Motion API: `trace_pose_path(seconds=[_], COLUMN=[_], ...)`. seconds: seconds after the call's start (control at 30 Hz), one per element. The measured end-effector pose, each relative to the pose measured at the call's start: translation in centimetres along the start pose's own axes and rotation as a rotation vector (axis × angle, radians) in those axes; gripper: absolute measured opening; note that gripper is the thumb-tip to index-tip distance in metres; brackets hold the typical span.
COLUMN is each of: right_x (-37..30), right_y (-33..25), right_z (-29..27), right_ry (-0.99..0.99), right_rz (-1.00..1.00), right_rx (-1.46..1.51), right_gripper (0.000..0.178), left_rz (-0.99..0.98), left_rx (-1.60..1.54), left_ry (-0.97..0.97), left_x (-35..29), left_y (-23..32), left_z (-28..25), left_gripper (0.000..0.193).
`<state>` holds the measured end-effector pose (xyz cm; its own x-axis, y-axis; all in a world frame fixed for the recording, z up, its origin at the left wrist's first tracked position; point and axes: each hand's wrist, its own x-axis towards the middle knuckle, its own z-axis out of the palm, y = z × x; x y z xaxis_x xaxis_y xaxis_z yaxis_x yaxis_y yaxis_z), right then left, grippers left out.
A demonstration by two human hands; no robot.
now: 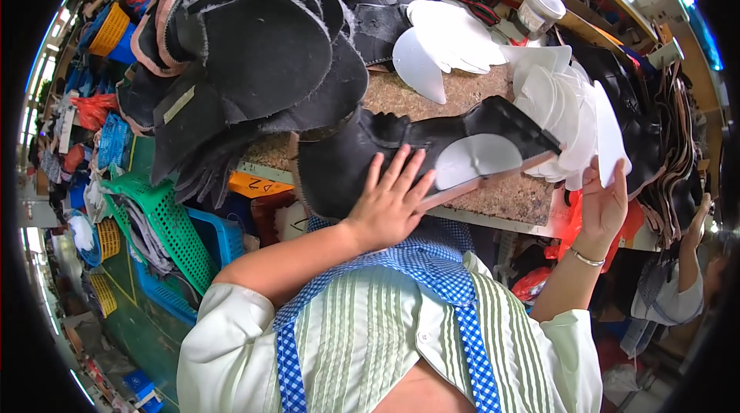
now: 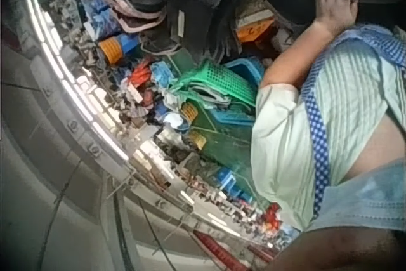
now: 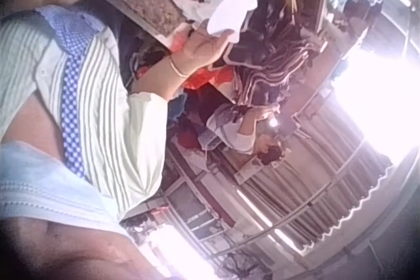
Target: Manually aligning and assembling shoe upper components and linings at a factory workbench.
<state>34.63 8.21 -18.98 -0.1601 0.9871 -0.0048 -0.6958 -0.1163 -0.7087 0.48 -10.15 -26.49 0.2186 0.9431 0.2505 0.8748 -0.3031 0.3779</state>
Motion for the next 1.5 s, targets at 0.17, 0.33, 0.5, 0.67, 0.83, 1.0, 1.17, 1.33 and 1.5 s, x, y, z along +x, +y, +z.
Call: trace_pose_path(seconds=[0.17,0.33,0.5,0.67,0.83,1.0,1.17,1.33,1.5], right_x=[-0.3,-0.7,-4.7,-6.2,-6.8,-6.2,-5.9,-6.1,-4.0], right_y=[1.5,5.9,11.0,16.8,18.6,18.2,17.8,16.8,16.3], right_z=[5.3,9.7,10.8,12.1,10.7,10.6,11.9,11.7,11.8], right_ry=[-0.142,0.015,-0.109,-0.459,-0.615,-0.589,-0.794,-1.151,-0.462], right_rz=[-0.050,-0.107,0.088,-0.131,-0.082,0.222,-0.212,-0.668,0.137], right_rx=[0.007,-0.211,-0.657,-1.162,-1.322,-1.178,-1.605,-1.671,-1.062], right_gripper=[0.034,0.022,0.015,0.034,0.035,0.018,0.027,0.033,0.024], left_rz=[-0.062,-0.082,-0.277,-0.504,-0.452,-0.535,-0.564,-0.456,-0.554], left_rx=[-0.150,-0.439,-1.561,-0.590,-0.541,-0.699,-0.173,0.063,-0.564], left_ry=[0.075,0.046,0.145,0.195,0.245,0.157,-0.015,0.192,0.218], left_x=[6.3,10.2,6.3,1.3,-0.9,-0.8,0.8,0.5,1.1], left_y=[2.4,1.6,-1.7,-4.9,-6.8,-7.4,-5.9,-6.5,-6.5], left_z=[3.1,3.5,-5.5,-5.7,-3.2,-3.5,-5.3,-5.4,-5.3], left_gripper=[0.053,0.099,0.057,0.022,0.030,0.042,0.056,0.099,0.043])
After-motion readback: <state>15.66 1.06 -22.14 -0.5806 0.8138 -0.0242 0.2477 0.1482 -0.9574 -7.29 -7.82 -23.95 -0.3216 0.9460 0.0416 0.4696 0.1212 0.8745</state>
